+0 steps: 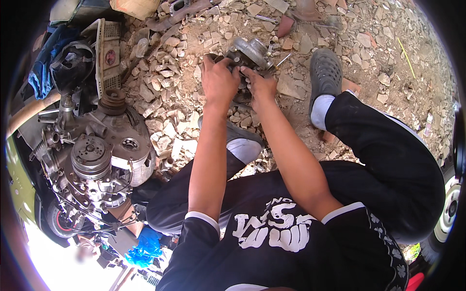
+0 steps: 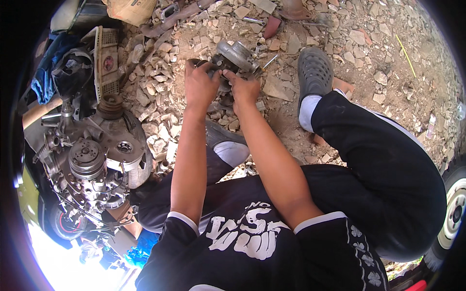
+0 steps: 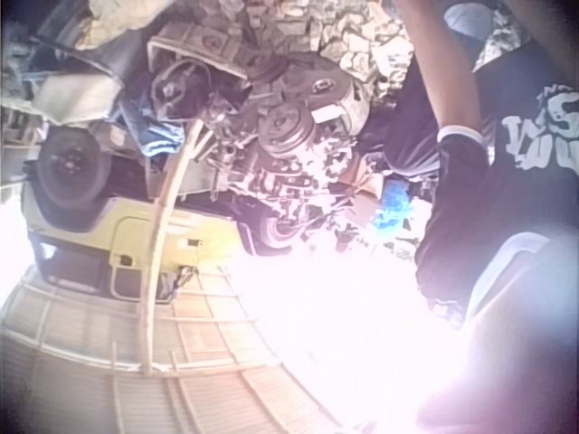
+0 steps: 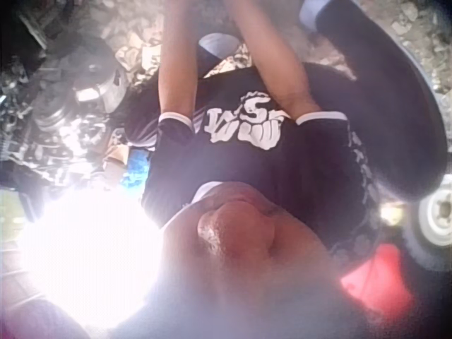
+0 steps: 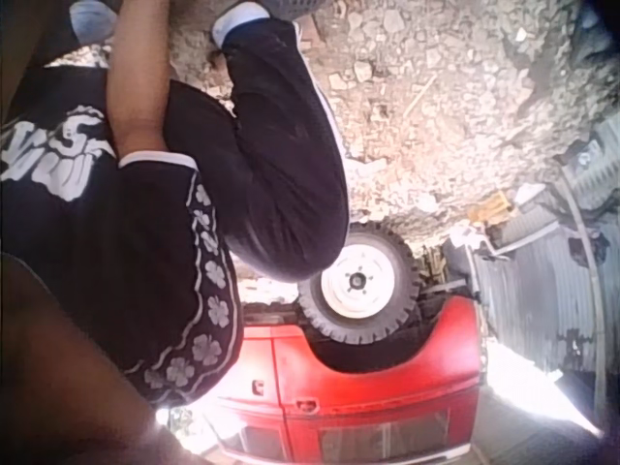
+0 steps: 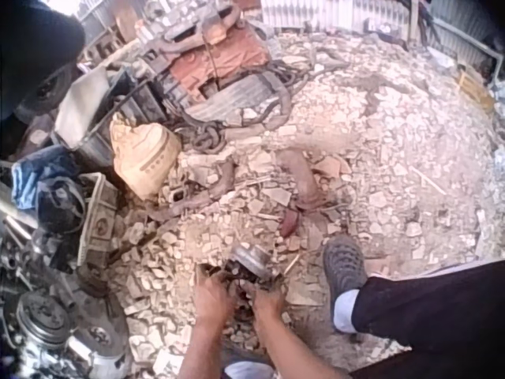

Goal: The person sits on the ground and uses a wrench to loosen and remove bolts from a metal mechanical part. They then use a hammer to tap the part and separate components, placing the removed pieces on the ground.

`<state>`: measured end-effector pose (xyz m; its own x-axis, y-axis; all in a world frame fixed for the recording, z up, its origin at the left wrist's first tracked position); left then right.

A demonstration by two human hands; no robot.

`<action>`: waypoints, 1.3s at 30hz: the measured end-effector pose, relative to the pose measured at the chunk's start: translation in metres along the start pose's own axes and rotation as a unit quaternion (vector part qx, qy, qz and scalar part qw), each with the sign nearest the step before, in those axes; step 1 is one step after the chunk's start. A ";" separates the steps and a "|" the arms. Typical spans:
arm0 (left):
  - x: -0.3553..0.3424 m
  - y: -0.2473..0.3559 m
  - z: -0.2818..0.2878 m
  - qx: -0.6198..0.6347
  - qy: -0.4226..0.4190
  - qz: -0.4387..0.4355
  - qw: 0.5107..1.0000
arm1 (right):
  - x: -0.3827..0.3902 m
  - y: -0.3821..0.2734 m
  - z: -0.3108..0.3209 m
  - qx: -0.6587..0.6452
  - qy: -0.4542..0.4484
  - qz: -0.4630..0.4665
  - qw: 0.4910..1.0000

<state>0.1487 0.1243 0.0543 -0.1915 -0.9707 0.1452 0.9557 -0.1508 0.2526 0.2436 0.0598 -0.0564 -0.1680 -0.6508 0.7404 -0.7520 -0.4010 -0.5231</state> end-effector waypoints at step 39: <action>0.006 -0.026 -0.016 0.176 0.000 -0.025 0.984 | 0.023 -0.010 -0.016 -0.043 0.041 0.020 0.998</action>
<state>0.1260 0.1191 0.0330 -0.2359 -0.9638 0.1243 0.8082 -0.1236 0.5759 0.2372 0.0587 -0.0276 -0.2478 -0.6080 0.7542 -0.7954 -0.3168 -0.5167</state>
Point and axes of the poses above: each hand's wrist, its own x-axis away from the middle knuckle, its own z-axis out of the back of the hand, y = z × x, the point moved 5 cm from there along -x, towards the middle knuckle, and after that the axes turned 9 degrees about -y, right-handed, at the moved point
